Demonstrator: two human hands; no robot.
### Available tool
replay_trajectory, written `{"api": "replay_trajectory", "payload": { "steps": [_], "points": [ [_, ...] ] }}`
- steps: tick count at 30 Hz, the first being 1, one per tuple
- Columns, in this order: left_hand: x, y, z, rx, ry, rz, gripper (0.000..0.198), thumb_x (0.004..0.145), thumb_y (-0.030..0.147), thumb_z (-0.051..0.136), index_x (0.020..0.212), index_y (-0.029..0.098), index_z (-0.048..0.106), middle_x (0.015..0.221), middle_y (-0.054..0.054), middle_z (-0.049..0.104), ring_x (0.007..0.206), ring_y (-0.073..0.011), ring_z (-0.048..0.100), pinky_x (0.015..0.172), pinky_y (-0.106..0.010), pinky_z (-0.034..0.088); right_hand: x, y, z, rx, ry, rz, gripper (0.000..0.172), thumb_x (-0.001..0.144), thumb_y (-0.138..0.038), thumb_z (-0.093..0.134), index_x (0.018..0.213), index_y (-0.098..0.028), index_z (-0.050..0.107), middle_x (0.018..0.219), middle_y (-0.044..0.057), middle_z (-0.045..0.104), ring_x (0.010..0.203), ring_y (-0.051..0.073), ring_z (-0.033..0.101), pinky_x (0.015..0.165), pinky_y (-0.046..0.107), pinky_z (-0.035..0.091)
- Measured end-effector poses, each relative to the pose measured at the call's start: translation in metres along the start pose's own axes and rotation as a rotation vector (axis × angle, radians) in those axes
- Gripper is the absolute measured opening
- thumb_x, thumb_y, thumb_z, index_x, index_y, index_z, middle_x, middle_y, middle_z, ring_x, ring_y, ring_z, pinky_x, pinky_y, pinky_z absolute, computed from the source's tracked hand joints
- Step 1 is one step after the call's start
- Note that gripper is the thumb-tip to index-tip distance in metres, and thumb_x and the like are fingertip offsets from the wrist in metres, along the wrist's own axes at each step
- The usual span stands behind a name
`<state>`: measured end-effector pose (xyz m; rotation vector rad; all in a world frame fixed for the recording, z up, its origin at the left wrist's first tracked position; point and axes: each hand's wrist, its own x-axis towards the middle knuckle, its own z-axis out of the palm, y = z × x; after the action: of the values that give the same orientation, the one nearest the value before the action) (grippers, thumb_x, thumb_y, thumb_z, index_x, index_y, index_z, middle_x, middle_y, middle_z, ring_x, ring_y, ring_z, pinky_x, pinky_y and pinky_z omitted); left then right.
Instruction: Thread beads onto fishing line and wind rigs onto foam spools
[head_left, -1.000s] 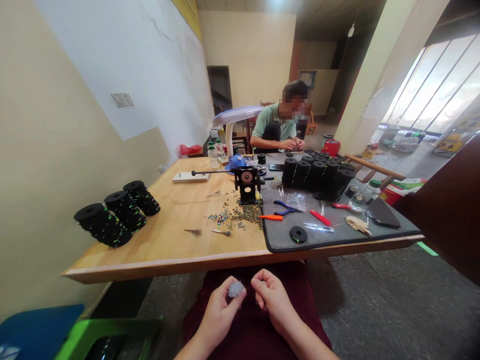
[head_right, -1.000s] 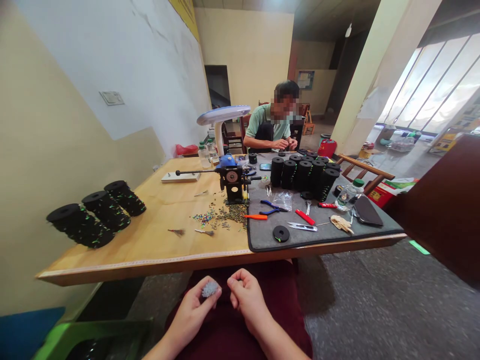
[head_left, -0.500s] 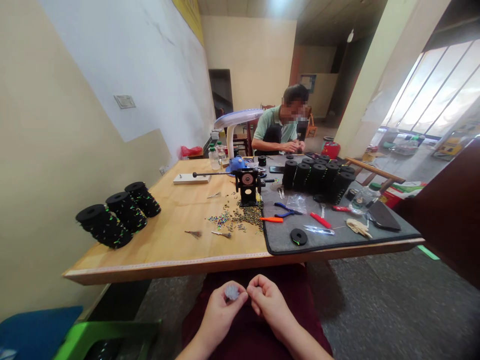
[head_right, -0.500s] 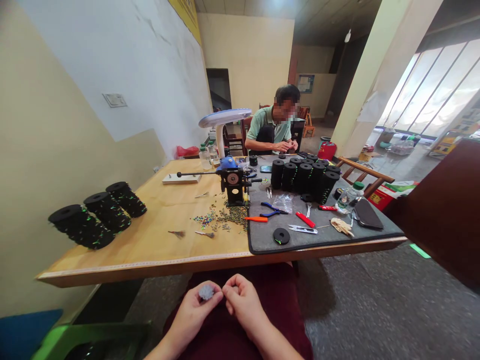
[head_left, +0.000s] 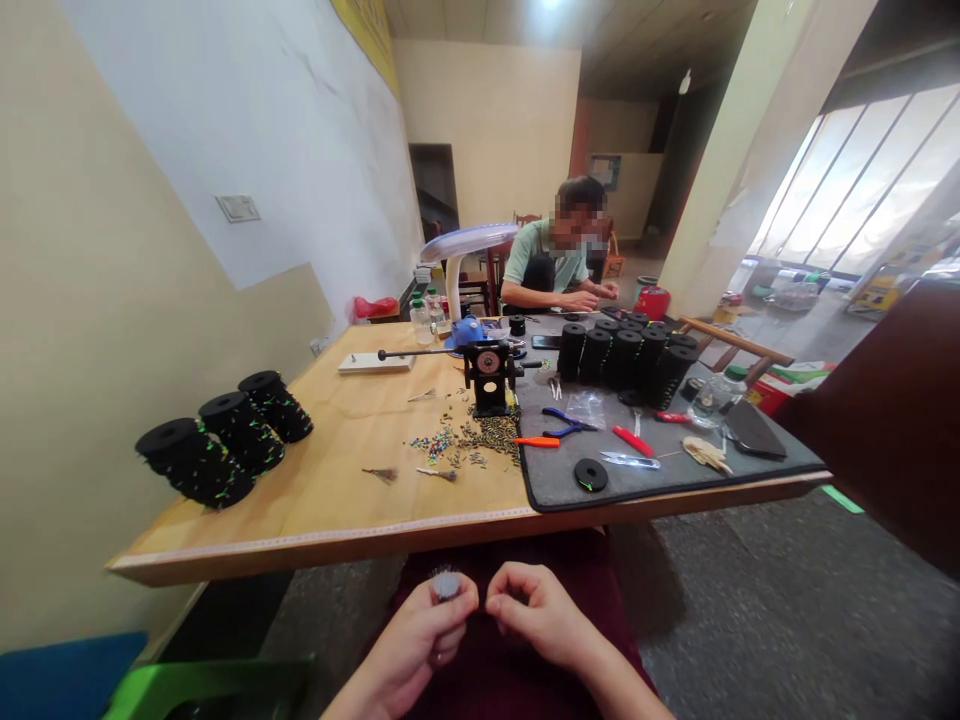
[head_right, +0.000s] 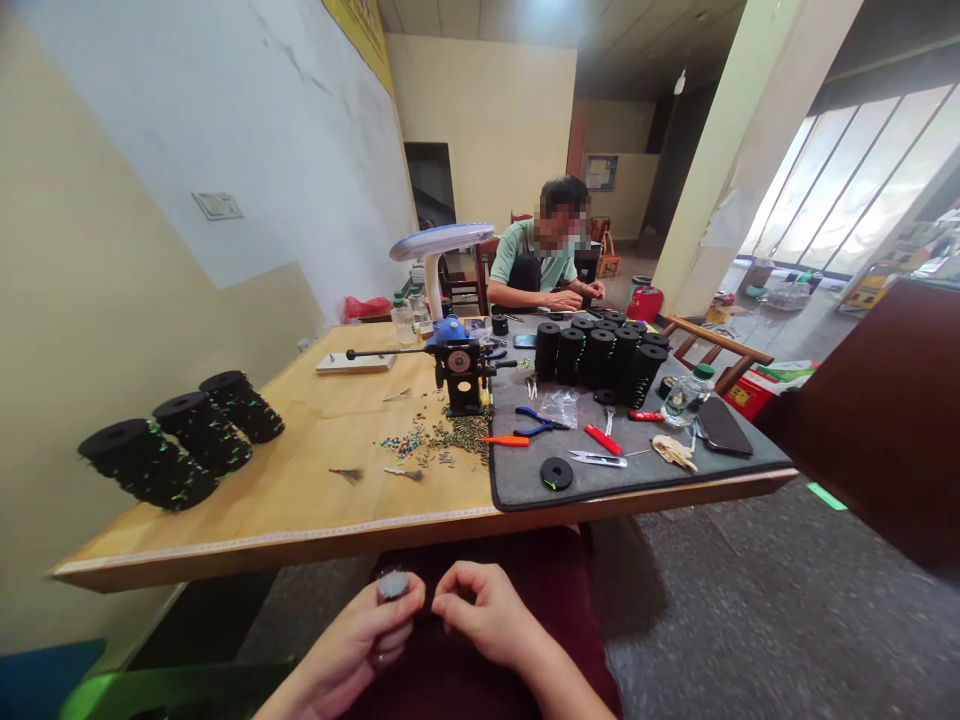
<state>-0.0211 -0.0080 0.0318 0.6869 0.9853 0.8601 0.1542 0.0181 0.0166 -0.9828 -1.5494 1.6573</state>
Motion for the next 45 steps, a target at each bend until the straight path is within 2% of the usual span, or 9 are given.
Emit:
{"api": "replay_trajectory", "payload": {
  "steps": [5,11,23,27,30,34,39,42,45],
  "points": [
    [-0.004,0.015,0.009,-0.227,-0.044,-0.035,0.036,0.057,0.033,0.082,0.067,0.017,0.052,0.048,0.013,0.021,0.039,-0.0005,0.009,0.039,-0.017,0.008,-0.001,-0.001,-0.011,-0.118,0.006,-0.153,0.025,0.081,-0.039,0.059,0.070,-0.018,0.064,0.069,0.000,0.058,0.071,0.016,0.052,0.070,0.027,0.041],
    [-0.008,0.035,0.015,-0.357,-0.078,0.005,0.033,0.057,0.029,0.084,0.067,0.015,0.056,0.050,0.013,0.019,0.039,0.0003,0.008,0.037,-0.015,0.008,0.006,0.013,-0.020,-0.146,-0.008,-0.281,0.027,0.084,-0.043,0.056,0.075,-0.020,0.067,0.083,0.007,0.067,0.104,0.023,0.052,0.093,0.035,0.036],
    [-0.012,0.057,0.025,-0.313,-0.112,0.067,0.034,0.060,0.031,0.082,0.068,0.016,0.053,0.051,0.012,0.018,0.039,-0.0006,0.007,0.037,-0.015,0.009,0.006,0.032,-0.025,-0.065,-0.005,-0.159,0.033,0.083,-0.046,0.056,0.073,-0.015,0.066,0.073,0.004,0.067,0.073,0.018,0.058,0.076,0.031,0.042],
    [-0.004,0.053,0.024,-0.149,-0.095,0.104,0.034,0.063,0.035,0.079,0.068,0.017,0.051,0.048,0.013,0.020,0.040,-0.0022,0.008,0.039,-0.018,0.008,0.006,0.027,-0.022,0.116,-0.078,-0.123,0.037,0.083,-0.050,0.056,0.088,-0.014,0.064,0.078,0.007,0.071,0.077,0.019,0.062,0.079,0.034,0.042],
    [0.002,0.048,0.024,0.075,-0.022,0.180,0.032,0.067,0.040,0.073,0.065,0.016,0.052,0.045,0.012,0.025,0.041,-0.0041,0.013,0.040,-0.020,0.009,0.008,0.015,-0.013,0.266,-0.131,-0.109,0.045,0.082,-0.055,0.053,0.099,-0.014,0.060,0.075,0.008,0.071,0.076,0.020,0.063,0.077,0.034,0.043],
    [0.005,0.046,0.020,0.288,0.170,0.366,0.032,0.067,0.043,0.071,0.061,0.015,0.057,0.051,0.006,0.043,0.049,-0.0084,0.033,0.047,-0.021,0.026,0.011,0.000,0.004,0.243,-0.054,-0.076,0.039,0.081,-0.054,0.055,0.089,-0.016,0.055,0.052,-0.001,0.061,0.045,0.010,0.051,0.050,0.021,0.037],
    [0.010,0.042,-0.008,0.520,0.264,0.474,0.029,0.068,0.043,0.068,0.062,0.015,0.060,0.057,0.002,0.054,0.058,-0.0143,0.047,0.058,-0.024,0.037,0.015,0.000,0.012,0.224,0.068,0.009,0.046,0.068,-0.063,0.064,0.067,-0.021,0.043,0.038,-0.014,0.028,0.031,0.003,0.019,0.034,0.016,0.013],
    [0.015,0.048,-0.044,0.868,0.466,0.521,0.027,0.076,0.042,0.057,0.070,0.016,0.062,0.062,0.000,0.062,0.061,-0.0167,0.055,0.058,-0.025,0.041,0.018,0.005,0.008,0.273,0.125,0.048,0.053,0.060,-0.067,0.066,0.063,-0.022,0.039,0.038,-0.015,0.022,0.031,0.002,0.012,0.033,0.017,0.006],
    [0.017,0.067,-0.089,0.990,0.643,0.526,0.017,0.074,0.033,0.058,0.072,0.017,0.062,0.069,-0.003,0.066,0.070,-0.0206,0.060,0.067,-0.028,0.044,0.019,0.010,0.003,0.316,0.181,0.049,0.053,0.060,-0.068,0.066,0.063,-0.021,0.041,0.035,-0.016,0.022,0.031,0.002,0.009,0.034,0.017,0.003]
  ]
}}
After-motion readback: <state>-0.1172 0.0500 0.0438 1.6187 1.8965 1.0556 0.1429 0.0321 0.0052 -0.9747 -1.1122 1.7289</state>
